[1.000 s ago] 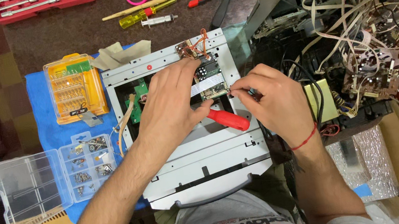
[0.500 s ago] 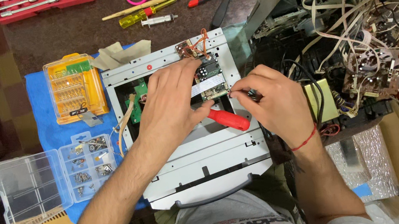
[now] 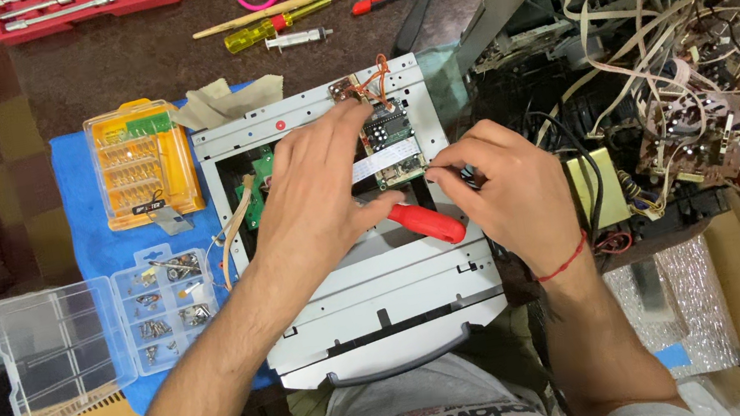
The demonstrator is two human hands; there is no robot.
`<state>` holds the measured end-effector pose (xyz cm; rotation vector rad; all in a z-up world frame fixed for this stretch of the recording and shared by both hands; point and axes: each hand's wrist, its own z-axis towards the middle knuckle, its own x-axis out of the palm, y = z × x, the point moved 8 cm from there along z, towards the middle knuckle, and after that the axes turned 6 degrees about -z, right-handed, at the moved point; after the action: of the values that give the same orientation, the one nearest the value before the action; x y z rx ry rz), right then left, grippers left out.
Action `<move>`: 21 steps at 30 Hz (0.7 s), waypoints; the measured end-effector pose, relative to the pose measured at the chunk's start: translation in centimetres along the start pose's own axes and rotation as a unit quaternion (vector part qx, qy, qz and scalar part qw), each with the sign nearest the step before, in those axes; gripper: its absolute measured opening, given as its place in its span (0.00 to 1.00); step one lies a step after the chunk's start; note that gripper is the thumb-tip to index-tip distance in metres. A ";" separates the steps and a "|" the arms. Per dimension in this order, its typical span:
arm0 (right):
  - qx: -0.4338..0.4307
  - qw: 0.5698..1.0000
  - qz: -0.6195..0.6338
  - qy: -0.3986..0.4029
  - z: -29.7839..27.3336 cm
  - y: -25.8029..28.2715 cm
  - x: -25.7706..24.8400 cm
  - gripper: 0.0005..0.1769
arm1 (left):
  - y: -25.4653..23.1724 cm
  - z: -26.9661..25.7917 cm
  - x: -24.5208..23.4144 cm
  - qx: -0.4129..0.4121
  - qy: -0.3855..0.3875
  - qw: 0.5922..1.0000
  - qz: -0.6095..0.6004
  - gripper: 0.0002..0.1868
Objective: The person works on a disassembled electronic device, using a red-handled screwdriver to tighten screws on a small circuit board and then connecting a flat ribbon cable to the board. The workspace contains tools, screws, and other electronic components.
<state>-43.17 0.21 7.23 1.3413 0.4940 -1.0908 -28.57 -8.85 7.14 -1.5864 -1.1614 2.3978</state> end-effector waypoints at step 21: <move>-0.138 0.990 0.008 -0.036 0.2 2.1 0.5 0.04 | 5.3 2.9 -0.9 -0.018 -0.009 0.999 0.027 0.39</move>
<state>-41.24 -0.45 8.02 1.0578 0.5586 -1.0127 -28.63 -14.66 5.28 -1.6304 -1.1862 2.4426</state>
